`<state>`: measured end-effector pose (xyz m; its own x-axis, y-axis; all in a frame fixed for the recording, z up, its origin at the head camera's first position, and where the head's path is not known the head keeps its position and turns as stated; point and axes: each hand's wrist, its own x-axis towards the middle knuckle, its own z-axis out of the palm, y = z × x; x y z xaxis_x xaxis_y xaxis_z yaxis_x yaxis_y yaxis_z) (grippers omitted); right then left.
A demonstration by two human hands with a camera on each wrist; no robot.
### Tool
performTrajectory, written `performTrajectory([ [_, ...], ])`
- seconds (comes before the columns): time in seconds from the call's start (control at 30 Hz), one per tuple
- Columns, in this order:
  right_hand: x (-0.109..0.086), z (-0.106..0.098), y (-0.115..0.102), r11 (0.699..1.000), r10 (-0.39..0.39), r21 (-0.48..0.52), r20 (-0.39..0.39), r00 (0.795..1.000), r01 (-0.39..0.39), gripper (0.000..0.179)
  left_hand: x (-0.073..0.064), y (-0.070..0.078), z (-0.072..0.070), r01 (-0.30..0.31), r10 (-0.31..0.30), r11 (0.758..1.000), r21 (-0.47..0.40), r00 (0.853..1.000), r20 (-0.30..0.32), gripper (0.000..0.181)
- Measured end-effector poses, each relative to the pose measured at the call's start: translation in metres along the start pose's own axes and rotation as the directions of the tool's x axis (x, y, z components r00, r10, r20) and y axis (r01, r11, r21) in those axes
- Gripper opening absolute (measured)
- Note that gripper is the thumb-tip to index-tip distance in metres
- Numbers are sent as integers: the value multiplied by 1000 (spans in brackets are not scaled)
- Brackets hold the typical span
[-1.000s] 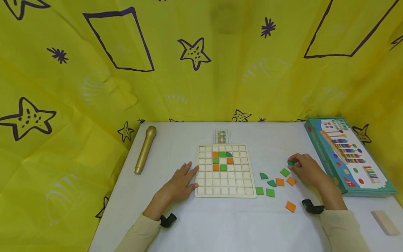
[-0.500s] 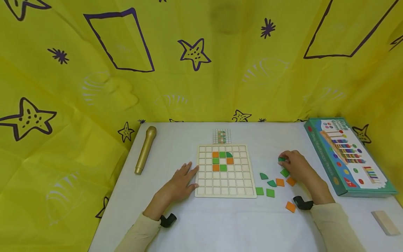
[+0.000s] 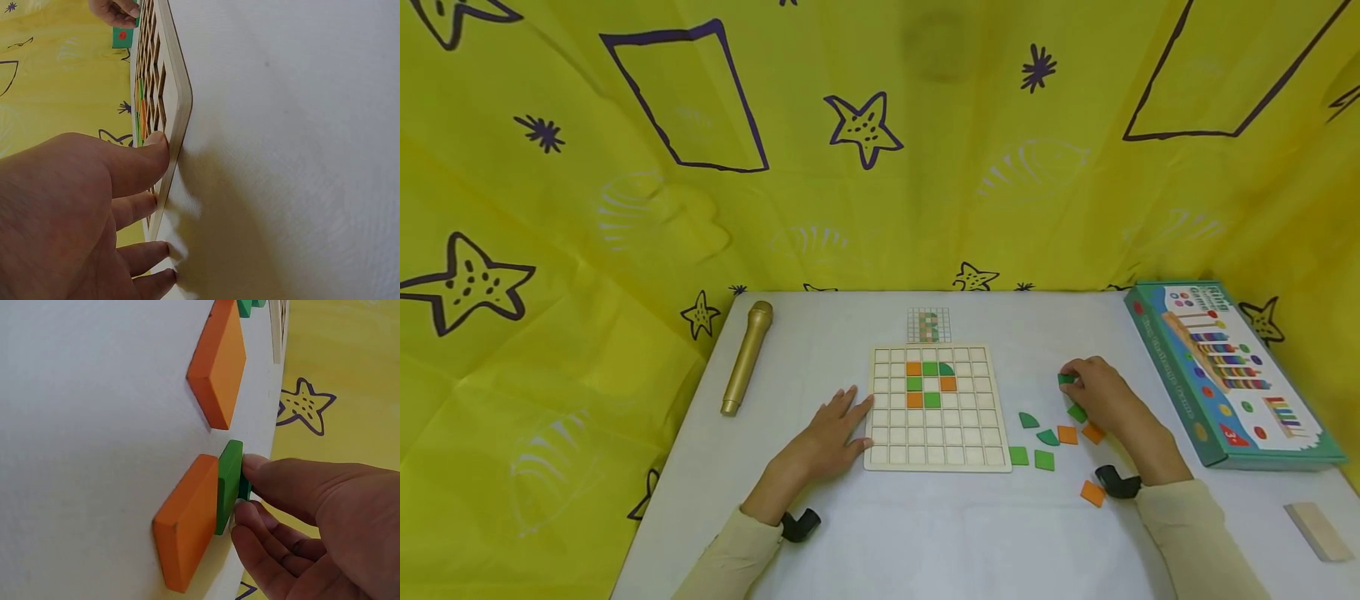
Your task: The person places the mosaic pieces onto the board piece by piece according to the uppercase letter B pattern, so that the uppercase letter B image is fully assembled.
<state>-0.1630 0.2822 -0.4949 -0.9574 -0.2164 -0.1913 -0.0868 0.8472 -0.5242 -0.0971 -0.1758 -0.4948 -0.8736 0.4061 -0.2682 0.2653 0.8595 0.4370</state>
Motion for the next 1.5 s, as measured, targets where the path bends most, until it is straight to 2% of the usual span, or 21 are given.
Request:
performTrajectory([
  [0.27,9,3,-12,1000,-26,-12,38,999,27,32,0,-1,0,0,0,1000,1,1000,-6,67],
  [0.43,12,8,-32,999,-28,-17,38,999,29,32,0,-2,0,-4,4,1000,-7,1000,-2,67],
  [0.57,14,15,-56,999,-30,-14,58,998,31,33,0,-2,0,-3,3,1000,-6,1000,1,67],
  [0.77,14,39,-99,991,-135,1,84,987,135,28,1,-2,1,2,-2,1000,0,1000,-7,68],
  [0.93,16,64,-123,976,-215,-15,72,974,217,24,0,0,1,5,-5,1000,-5,1000,-11,68],
  [1.03,18,73,-131,968,-246,-40,34,969,248,23,0,1,1,6,-6,1000,-3,1000,-12,68],
  [1.23,21,82,-137,966,-246,-84,-17,969,243,24,0,1,1,13,-13,1000,-5,1000,-6,68],
  [1.5,20,76,-139,955,-296,20,66,953,295,12,1,-1,2,3,-3,1000,1,1000,-5,68],
])
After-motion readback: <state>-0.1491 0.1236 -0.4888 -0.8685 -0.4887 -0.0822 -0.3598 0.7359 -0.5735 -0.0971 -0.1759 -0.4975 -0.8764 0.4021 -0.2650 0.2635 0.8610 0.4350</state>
